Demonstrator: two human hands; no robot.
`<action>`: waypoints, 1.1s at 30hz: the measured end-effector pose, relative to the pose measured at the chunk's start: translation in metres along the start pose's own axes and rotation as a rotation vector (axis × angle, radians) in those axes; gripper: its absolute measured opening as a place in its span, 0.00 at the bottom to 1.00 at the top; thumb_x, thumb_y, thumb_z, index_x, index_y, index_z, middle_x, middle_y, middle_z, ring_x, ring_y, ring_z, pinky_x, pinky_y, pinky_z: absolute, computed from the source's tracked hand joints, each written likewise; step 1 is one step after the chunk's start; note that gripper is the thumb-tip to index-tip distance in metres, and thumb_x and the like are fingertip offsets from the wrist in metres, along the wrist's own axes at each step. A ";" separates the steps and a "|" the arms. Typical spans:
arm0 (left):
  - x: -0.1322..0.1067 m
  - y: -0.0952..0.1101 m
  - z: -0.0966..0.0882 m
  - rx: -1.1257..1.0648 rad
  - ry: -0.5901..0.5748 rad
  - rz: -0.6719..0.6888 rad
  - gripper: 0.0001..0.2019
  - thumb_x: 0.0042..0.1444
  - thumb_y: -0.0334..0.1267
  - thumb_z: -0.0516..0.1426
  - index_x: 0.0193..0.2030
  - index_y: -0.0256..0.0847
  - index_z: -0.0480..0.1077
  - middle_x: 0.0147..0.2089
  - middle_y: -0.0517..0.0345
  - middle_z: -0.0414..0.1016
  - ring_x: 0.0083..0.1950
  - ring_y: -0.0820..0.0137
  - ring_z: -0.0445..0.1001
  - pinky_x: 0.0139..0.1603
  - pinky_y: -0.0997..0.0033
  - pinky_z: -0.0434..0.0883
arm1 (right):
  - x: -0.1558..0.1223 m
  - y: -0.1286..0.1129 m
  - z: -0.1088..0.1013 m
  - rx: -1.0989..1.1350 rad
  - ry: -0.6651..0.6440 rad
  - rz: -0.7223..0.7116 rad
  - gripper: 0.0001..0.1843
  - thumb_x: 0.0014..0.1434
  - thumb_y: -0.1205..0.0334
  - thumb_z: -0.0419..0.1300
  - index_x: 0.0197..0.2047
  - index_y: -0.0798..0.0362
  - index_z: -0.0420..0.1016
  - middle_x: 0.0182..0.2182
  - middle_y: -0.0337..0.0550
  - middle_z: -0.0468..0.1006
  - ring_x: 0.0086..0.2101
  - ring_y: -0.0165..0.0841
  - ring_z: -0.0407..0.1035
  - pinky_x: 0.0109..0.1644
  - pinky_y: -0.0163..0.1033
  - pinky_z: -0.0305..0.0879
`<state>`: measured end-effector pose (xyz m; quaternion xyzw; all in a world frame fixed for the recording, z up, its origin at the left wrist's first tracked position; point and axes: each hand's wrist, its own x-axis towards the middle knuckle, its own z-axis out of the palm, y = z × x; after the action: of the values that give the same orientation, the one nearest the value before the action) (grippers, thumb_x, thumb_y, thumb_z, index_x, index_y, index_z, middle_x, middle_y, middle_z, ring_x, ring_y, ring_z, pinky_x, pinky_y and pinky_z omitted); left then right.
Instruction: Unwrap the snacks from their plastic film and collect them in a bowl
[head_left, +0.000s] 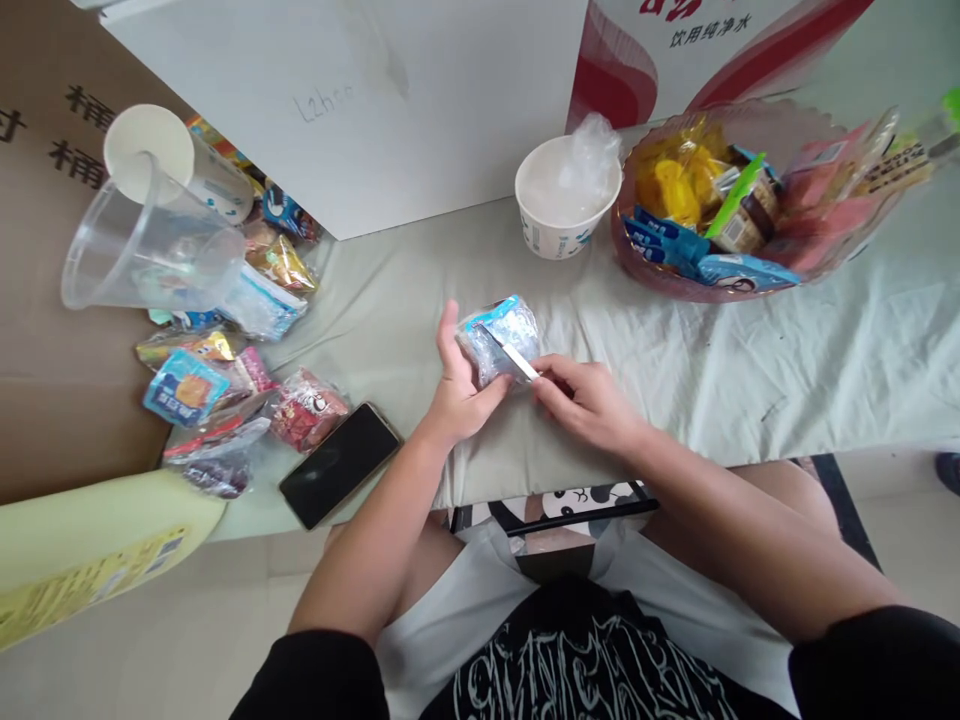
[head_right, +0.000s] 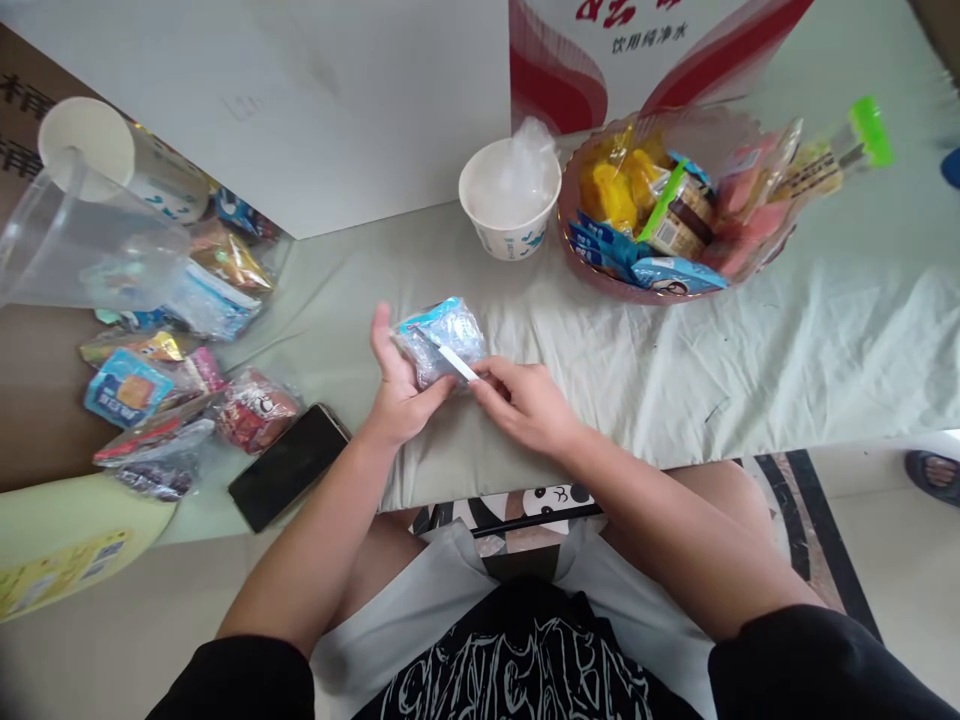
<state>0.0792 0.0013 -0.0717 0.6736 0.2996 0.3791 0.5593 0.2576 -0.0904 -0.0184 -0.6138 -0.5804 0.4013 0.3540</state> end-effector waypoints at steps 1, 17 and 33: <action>0.001 0.002 -0.003 -0.012 0.020 -0.009 0.52 0.56 0.53 0.66 0.75 0.67 0.33 0.64 0.47 0.69 0.58 0.57 0.78 0.54 0.52 0.79 | 0.000 -0.001 0.000 -0.016 -0.018 0.011 0.15 0.68 0.54 0.52 0.45 0.53 0.77 0.23 0.36 0.75 0.23 0.29 0.66 0.31 0.35 0.59; -0.005 0.034 -0.003 -0.042 0.222 -0.066 0.21 0.57 0.55 0.65 0.39 0.47 0.59 0.43 0.56 0.75 0.48 0.66 0.77 0.47 0.67 0.72 | 0.004 0.027 -0.022 -0.638 0.413 -0.282 0.14 0.64 0.60 0.57 0.50 0.52 0.77 0.44 0.52 0.81 0.43 0.46 0.74 0.47 0.51 0.69; -0.005 0.031 -0.029 0.013 0.226 -0.245 0.19 0.57 0.52 0.59 0.53 0.48 0.66 0.50 0.52 0.75 0.46 0.64 0.77 0.41 0.64 0.76 | 0.000 0.022 0.001 -0.325 0.049 -0.376 0.20 0.60 0.63 0.60 0.55 0.50 0.75 0.41 0.48 0.74 0.40 0.41 0.68 0.47 0.50 0.67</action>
<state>0.0514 0.0068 -0.0399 0.5885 0.4430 0.3794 0.5599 0.2664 -0.0923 -0.0380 -0.5536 -0.7325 0.2147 0.3330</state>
